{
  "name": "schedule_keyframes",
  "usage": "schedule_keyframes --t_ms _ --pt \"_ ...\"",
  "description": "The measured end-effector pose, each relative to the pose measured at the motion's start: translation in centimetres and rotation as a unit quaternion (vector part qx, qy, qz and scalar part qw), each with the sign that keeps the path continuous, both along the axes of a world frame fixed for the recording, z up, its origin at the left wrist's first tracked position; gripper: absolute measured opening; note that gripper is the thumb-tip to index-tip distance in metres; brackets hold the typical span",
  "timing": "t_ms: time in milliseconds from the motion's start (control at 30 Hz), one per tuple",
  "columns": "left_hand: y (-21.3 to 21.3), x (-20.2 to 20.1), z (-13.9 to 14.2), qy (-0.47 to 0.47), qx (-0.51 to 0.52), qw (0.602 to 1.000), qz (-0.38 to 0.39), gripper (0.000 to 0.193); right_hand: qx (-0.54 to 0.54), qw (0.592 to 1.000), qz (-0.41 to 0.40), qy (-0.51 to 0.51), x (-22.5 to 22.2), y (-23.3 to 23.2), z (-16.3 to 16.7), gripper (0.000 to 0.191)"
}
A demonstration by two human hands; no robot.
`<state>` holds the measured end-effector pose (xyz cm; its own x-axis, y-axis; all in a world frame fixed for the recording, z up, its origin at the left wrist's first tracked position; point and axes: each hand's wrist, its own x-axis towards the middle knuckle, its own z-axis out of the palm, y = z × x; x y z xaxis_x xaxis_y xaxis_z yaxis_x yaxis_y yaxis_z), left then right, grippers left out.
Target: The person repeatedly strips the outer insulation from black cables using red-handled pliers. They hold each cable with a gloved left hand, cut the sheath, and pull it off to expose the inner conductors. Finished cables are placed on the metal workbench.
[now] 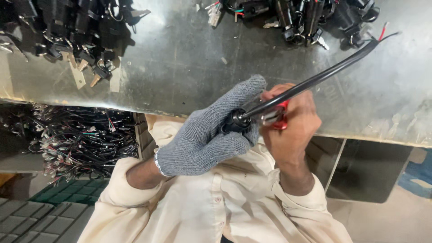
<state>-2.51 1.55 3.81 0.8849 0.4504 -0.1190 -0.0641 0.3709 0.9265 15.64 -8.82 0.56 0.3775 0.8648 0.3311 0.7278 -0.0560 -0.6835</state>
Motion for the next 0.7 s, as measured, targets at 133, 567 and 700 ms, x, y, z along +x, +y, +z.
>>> schedule_keyframes --t_ms 133,567,700 --pt "-0.2 0.6 -0.6 -0.041 -0.011 0.999 0.014 0.085 0.006 0.997 0.023 -0.068 0.8 0.2 0.5 0.025" --pt "1.6 0.7 0.1 -0.005 0.02 0.996 -0.082 0.072 0.025 0.948 0.014 -0.316 5.5 0.3 0.6 0.033" --pt "1.5 1.0 -0.3 0.013 0.006 0.997 -0.078 0.072 0.02 0.936 0.025 -0.352 6.0 -0.1 0.8 0.032"
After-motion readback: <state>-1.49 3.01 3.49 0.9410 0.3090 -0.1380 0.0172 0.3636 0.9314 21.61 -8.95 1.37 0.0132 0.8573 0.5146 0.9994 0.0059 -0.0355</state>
